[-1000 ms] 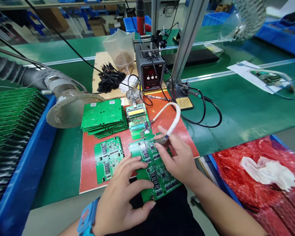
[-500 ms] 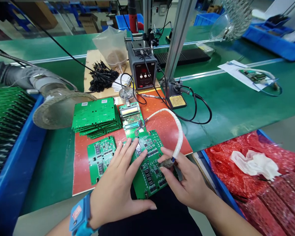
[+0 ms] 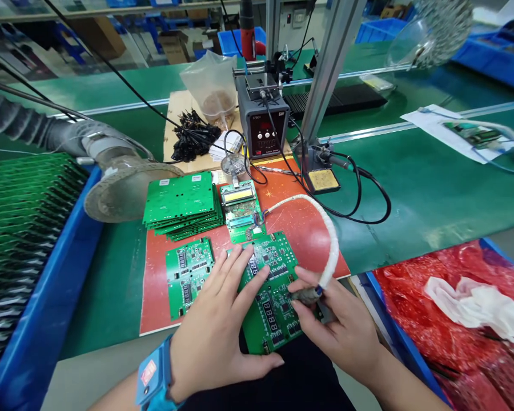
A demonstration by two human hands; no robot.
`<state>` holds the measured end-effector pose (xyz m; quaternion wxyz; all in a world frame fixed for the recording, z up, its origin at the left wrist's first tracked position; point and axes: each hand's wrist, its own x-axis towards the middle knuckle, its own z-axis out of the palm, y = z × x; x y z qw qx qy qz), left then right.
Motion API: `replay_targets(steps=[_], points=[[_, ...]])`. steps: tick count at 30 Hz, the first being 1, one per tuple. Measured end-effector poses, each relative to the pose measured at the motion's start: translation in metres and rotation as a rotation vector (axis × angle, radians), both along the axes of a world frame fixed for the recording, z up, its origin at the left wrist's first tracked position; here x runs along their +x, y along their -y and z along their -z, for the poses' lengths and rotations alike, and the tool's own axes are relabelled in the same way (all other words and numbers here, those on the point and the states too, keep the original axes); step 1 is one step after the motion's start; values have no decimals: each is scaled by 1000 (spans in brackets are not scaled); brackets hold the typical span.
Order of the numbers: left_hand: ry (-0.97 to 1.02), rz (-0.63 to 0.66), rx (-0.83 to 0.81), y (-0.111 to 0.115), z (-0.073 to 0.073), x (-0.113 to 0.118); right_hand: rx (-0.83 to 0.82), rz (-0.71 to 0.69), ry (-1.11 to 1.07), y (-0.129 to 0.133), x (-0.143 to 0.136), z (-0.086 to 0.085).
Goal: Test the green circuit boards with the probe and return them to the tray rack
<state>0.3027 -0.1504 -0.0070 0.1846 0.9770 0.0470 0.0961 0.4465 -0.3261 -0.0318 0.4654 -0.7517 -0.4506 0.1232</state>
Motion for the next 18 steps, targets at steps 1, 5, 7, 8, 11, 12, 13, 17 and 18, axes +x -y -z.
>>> replay_targets(steps=[1,5,7,8,11,12,13,17,18], points=[[-1,1,-2,0,0,0,3,-4,3,1,0,1],[-10,-3,-6,0,0,0,29,-22,26,1,-1,0],[-18,-3,-7,1,-1,0,39,-29,26,1,-1,0],[-21,-3,-8,1,-1,-1,42,-31,29,1,-1,0],[-25,0,-16,1,-1,-1,45,-27,55,1,-1,0],[-23,0,-20,1,-1,-1,47,-26,70,0,-1,0],[-20,0,-24,1,-1,-1,51,-25,87,0,-1,-1],[-17,-4,-36,1,-1,0,63,-26,138,-1,0,-3],[-20,-4,-39,0,0,0,63,-29,145,-1,0,-4]])
